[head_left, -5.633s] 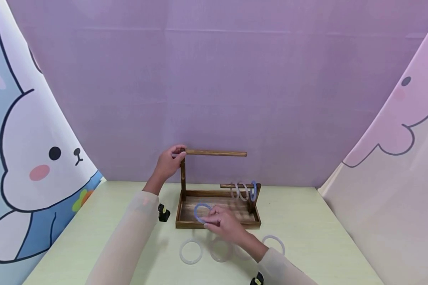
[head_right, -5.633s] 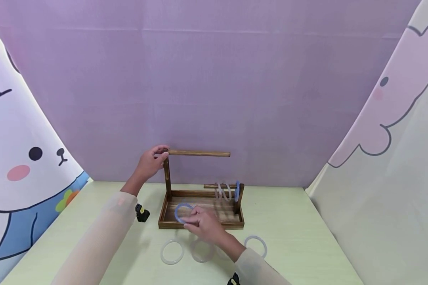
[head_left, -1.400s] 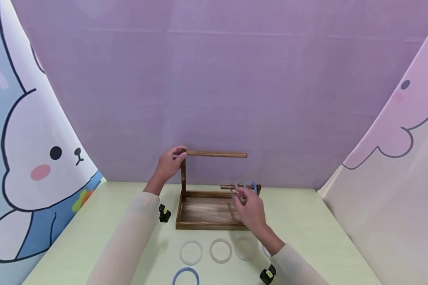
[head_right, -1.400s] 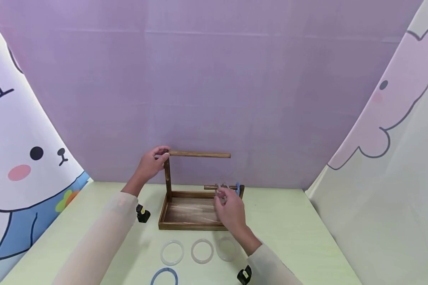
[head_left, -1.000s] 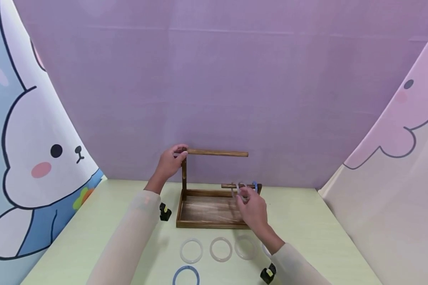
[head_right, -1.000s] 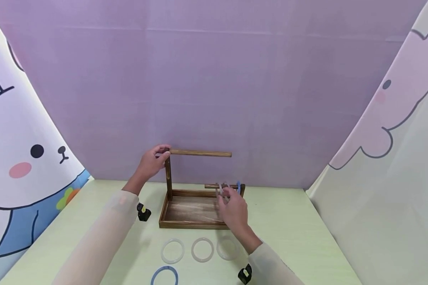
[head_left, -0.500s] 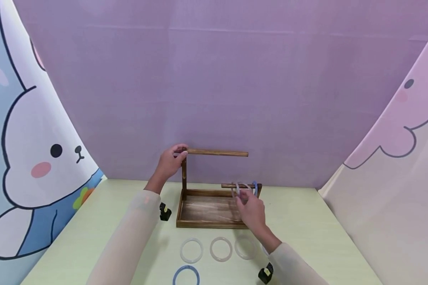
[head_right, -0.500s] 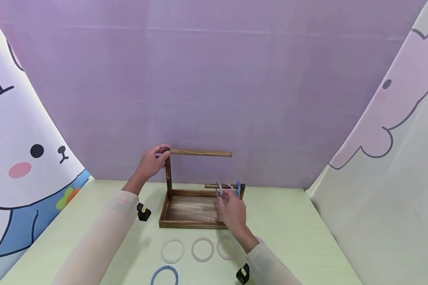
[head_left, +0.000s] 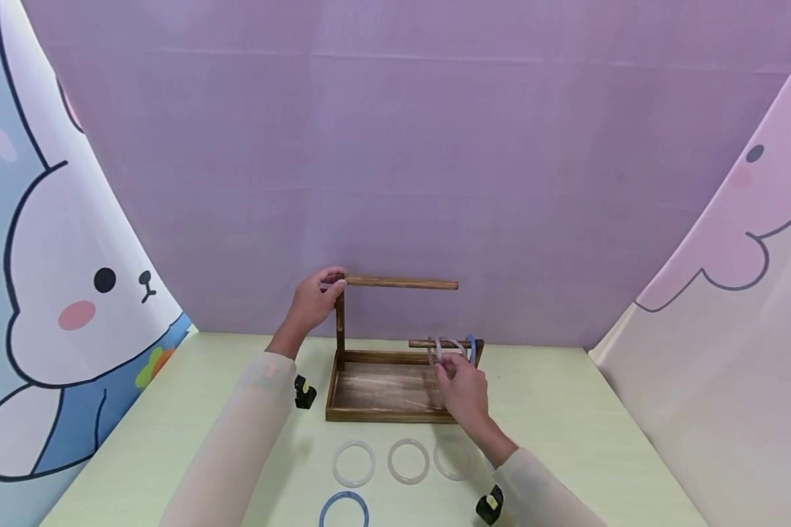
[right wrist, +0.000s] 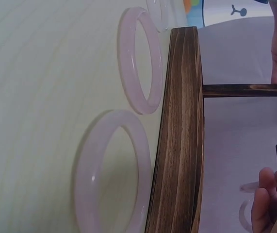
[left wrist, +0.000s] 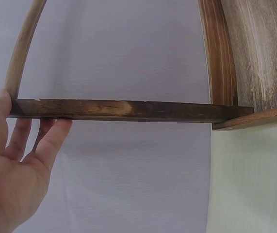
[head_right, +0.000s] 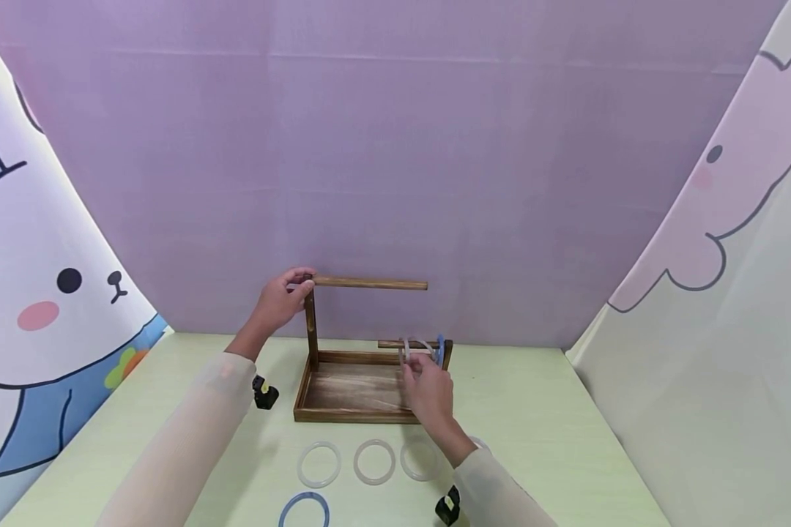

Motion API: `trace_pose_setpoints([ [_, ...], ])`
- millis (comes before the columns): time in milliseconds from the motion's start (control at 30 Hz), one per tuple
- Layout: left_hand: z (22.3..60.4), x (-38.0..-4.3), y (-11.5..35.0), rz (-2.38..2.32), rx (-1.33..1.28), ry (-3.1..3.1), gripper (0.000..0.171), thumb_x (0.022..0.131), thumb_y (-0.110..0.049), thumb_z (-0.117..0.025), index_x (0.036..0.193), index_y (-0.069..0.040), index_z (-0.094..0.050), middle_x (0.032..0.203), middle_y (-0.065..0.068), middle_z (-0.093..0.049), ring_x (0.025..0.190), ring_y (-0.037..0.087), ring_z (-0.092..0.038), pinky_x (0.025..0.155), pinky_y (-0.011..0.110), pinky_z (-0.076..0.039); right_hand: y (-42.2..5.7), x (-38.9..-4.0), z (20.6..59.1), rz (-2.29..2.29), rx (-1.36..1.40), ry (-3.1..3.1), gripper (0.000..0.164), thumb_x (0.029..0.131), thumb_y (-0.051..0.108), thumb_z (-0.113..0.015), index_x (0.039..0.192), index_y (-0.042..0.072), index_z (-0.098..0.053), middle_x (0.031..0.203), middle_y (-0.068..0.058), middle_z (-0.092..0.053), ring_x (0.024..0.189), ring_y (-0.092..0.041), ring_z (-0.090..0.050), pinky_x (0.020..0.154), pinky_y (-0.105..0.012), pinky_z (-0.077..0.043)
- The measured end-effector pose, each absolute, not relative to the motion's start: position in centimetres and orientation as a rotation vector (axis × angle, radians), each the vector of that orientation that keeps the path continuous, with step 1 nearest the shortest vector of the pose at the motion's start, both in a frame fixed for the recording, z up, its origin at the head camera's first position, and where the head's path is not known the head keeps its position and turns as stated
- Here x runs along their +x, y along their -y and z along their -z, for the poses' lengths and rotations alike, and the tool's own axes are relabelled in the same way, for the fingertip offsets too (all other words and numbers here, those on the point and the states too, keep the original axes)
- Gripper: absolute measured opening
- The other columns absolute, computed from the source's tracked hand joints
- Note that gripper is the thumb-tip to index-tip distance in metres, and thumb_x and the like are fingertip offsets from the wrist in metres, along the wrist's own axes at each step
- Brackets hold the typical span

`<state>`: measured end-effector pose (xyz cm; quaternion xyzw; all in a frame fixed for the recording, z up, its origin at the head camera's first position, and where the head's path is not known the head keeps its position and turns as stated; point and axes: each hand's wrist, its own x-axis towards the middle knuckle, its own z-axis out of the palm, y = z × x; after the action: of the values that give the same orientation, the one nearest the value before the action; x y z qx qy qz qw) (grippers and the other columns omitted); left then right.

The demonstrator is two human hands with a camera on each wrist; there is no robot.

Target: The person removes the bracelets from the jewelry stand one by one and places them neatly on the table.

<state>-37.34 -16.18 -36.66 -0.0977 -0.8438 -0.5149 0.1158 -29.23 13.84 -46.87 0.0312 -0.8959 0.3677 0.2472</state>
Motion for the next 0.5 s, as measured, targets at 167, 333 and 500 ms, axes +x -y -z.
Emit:
trace_pose_setpoints([
  [167,36.52,-37.25,16.17,1.514,-0.289,2.468,0.033,0.107,-0.033,-0.054,0.137,-0.021,-0.06,0.135,0.012,-0.058,0.116,0.032,-0.062,0.09,0.047,-0.06,-13.92,-29.27,46.8,-0.996,0.093,2.437,0.015,0.093,0.019,-0.074,0.106,0.012,-0.075,0.091,-0.006,-0.08,0.079,-0.024,-0.076,0.068,-0.04,-0.058],
  [333,36.46,-37.24,16.15,1.514,-0.286,2.474,0.033,0.107,-0.033,-0.054,0.137,-0.021,-0.06,0.135,0.012,-0.058,0.118,0.032,-0.062,0.09,0.047,-0.06,-13.93,-29.29,46.58,-0.998,0.109,2.429,0.014,0.093,0.018,-0.074,0.105,0.011,-0.075,0.092,-0.008,-0.08,0.078,-0.023,-0.076,0.064,-0.037,-0.057],
  [500,36.45,-37.14,16.18,1.509,-0.287,2.477,0.034,0.107,-0.033,-0.054,0.138,-0.021,-0.06,0.136,0.012,-0.058,0.117,0.032,-0.062,0.09,0.047,-0.06,-13.86,-29.25,46.05,-1.006,0.122,2.428,0.014,0.093,0.021,-0.074,0.104,0.011,-0.075,0.094,-0.009,-0.08,0.08,-0.025,-0.076,0.06,-0.03,-0.054],
])
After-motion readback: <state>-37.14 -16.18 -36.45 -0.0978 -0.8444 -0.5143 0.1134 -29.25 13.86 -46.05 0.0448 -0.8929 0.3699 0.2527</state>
